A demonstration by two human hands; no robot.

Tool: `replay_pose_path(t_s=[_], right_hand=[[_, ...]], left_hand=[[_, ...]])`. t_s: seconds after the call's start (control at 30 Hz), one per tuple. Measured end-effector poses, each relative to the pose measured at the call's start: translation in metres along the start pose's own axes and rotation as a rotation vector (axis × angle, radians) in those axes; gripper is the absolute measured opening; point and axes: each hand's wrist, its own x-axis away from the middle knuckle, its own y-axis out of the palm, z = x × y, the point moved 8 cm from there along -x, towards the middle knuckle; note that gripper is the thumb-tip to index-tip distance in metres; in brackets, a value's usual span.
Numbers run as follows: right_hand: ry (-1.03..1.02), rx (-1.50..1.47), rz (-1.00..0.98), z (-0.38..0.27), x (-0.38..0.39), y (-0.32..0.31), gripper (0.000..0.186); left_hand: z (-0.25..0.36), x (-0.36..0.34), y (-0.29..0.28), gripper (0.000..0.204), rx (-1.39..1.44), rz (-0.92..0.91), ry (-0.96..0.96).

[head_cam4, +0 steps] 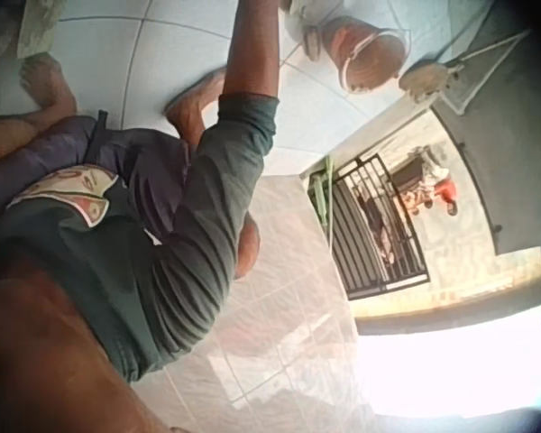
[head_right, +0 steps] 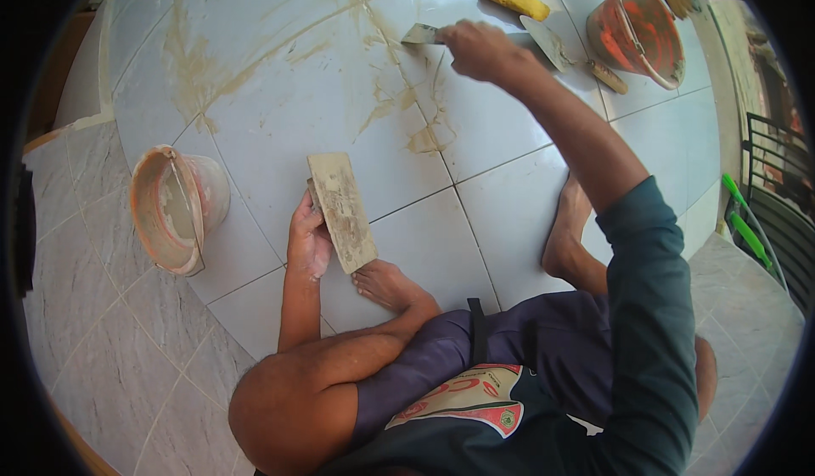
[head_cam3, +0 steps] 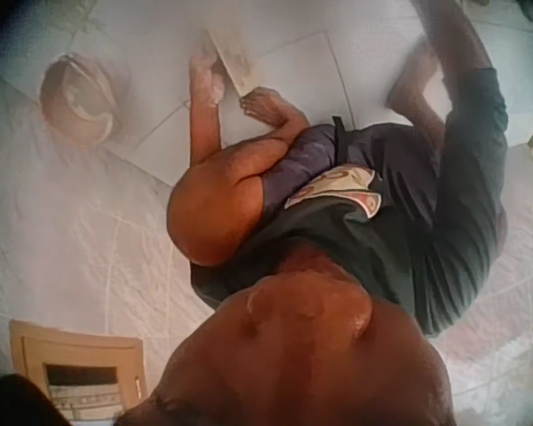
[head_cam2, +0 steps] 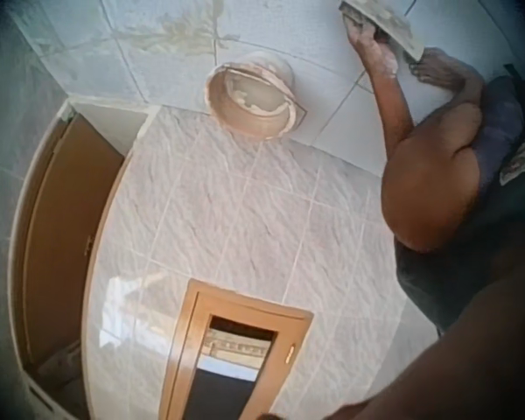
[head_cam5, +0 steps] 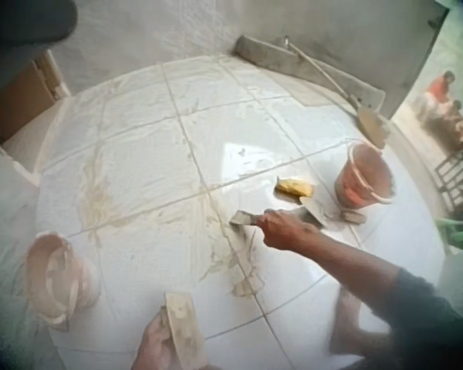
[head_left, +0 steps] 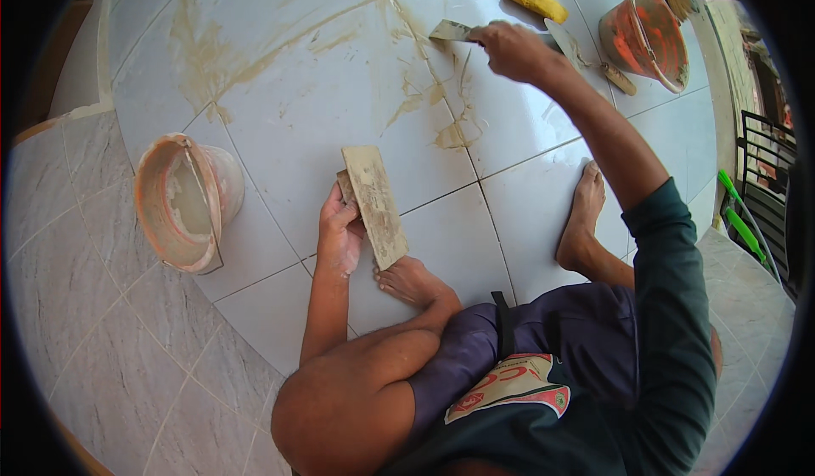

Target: The person applies grout to the gaps between floor tiles using a float and a putty knife, spreading the material across the surface before cleaning the tiles with a wet sponge.

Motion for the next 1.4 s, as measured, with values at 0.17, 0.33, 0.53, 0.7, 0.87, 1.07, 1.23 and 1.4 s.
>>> replay_pose_path(t_s=[0.17,0.33,0.53,0.7,0.87,1.07,1.23,1.4], right_hand=[[-0.016,0.053,-0.294,-0.091,0.041,0.006,0.03],[-0.206,0.053,-0.018,-0.081,-0.067,-0.009,0.04],[-0.175,0.09,-0.097,-0.046,-0.075,-0.009,0.044],[-0.169,-0.055,-0.09,-0.133,-0.092,-0.015,0.04],[-0.057,0.012,-0.173,-0.124,-0.034,0.039,0.041],[-0.059,-0.028,-0.172,-0.168,-0.012,0.012,0.032],[0.095,-0.052,-0.161,-0.133,-0.06,0.04,0.023],[0.103,-0.171,-0.295,-0.162,0.085,0.117,0.02]], left_hand=[[0.021,0.012,-0.021,0.05,-0.013,-0.005,0.029],[0.026,0.019,-0.042,0.049,0.013,-0.026,0.039],[0.055,0.051,-0.079,0.052,0.009,0.009,0.039],[0.046,0.046,-0.107,0.051,0.042,0.002,0.029],[0.052,0.042,-0.106,0.051,0.019,-0.076,0.016],[0.043,0.04,-0.126,0.051,0.029,0.006,0.024],[0.016,0.018,-0.098,0.05,-0.027,-0.099,-0.022],[0.013,0.006,-0.116,0.048,-0.047,-0.048,0.024]])
